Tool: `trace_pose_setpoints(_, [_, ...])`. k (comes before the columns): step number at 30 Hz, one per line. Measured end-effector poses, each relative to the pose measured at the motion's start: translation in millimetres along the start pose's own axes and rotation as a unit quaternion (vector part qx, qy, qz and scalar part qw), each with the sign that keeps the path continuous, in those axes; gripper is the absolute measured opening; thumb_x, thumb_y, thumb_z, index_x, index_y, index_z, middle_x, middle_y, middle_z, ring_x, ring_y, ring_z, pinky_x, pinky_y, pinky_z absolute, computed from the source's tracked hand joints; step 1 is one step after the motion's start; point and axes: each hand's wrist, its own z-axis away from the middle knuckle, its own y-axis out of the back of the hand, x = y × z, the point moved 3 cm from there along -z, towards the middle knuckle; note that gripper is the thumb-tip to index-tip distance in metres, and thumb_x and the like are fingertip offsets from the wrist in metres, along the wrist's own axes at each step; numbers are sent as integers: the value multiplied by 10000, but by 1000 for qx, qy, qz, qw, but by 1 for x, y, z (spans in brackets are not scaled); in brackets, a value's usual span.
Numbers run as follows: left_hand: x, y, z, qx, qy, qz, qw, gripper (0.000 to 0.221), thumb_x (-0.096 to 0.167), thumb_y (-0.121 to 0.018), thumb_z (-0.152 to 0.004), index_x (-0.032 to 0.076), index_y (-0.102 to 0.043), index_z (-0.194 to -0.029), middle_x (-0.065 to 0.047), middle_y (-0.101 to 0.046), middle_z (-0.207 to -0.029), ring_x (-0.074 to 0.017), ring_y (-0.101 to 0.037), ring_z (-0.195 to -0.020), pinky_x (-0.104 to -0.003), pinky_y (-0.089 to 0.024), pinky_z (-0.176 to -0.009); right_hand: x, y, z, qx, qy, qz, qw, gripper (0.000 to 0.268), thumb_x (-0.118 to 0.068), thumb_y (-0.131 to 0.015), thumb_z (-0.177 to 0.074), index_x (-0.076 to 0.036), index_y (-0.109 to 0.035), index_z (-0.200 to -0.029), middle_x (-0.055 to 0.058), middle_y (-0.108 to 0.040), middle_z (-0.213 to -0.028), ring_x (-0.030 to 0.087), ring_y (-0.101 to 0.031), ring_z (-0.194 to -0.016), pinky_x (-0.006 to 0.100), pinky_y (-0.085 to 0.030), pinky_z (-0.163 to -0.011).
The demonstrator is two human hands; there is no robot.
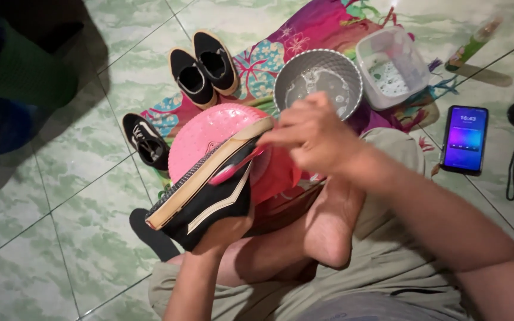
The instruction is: Cleaning the sole and upper of a black sneaker using a toothbrush and soapy water.
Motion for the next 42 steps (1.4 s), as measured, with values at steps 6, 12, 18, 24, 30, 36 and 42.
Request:
trace_pose_setpoints(6, [34, 49, 6, 44, -45, -40, 997, 534, 367, -573, -813, 158, -684, -1292, -168, -678, -991, -404, -690, -951, -537, -551, -830, 24, 8, 13, -43, -14, -8, 999, 396, -75, -711, -820, -350, -790, -1094, -73, -585, -779, 142, -599, -762, 355, -333, -911])
trace_pose_setpoints(12, [46, 62, 0, 87, -111, -75, 987, 523, 339, -588, -799, 159, -697, -1278, -184, -685, -920, -413, -706, -900, -558, -562, -799, 21, 1, 17, -26, -39, -33, 998, 418, -37, -689, -852, -343, -781, -1121, -68, -588, -793, 139, -598, -757, 344, -359, -904])
trace_pose_setpoints(18, [54, 65, 2, 127, -166, -110, 972, 514, 310, -602, -784, 160, -710, -1264, -199, -693, -849, -422, -721, -850, -578, -573, -768, 13, 7, 13, 9, -16, -128, 992, 465, 78, -625, -857, -269, -814, -1104, -31, -561, -709, 173, -584, -621, 273, -445, -758])
trace_pose_setpoints(24, [-35, -49, 57, -304, 256, 119, 910, 812, 671, -447, -891, 118, -477, -1486, -129, -441, -1571, -361, -427, -1429, -427, -358, -1158, 16, -5, 25, 69, -52, -137, 987, 399, 64, -655, -870, -226, -810, -1095, -24, -583, -694, 199, -599, -593, 284, -481, -701])
trace_pose_setpoints(30, [-52, -36, 44, -250, 218, 262, 906, 306, 175, -547, -943, 347, -714, -1133, -166, -775, -825, -250, -751, -532, -239, -628, -447, 1, -25, 41, 109, -90, -120, 983, 461, 85, -653, -875, -241, -795, -1169, 3, -632, -701, 247, -615, -591, 340, -476, -691])
trace_pose_setpoints(36, [-44, -13, 28, 76, 13, 309, 948, 221, -29, -804, -713, 148, -785, -844, -41, -719, -689, -206, -680, -624, -345, -561, -670, 0, -25, 47, 119, -113, -11, 986, 389, -23, -718, -922, -257, -773, -1228, -50, -636, -723, 170, -653, -634, 310, -463, -704])
trace_pose_setpoints(42, [-38, -8, 14, 45, 316, 785, 531, 322, -122, -504, -748, -26, -660, -1013, -85, -671, -1020, -217, -586, -942, -306, -453, -908, -37, -40, 36, 122, -60, 90, 987, 319, -48, -632, -940, -159, -750, -1214, 28, -542, -726, 262, -526, -550, 394, -455, -618])
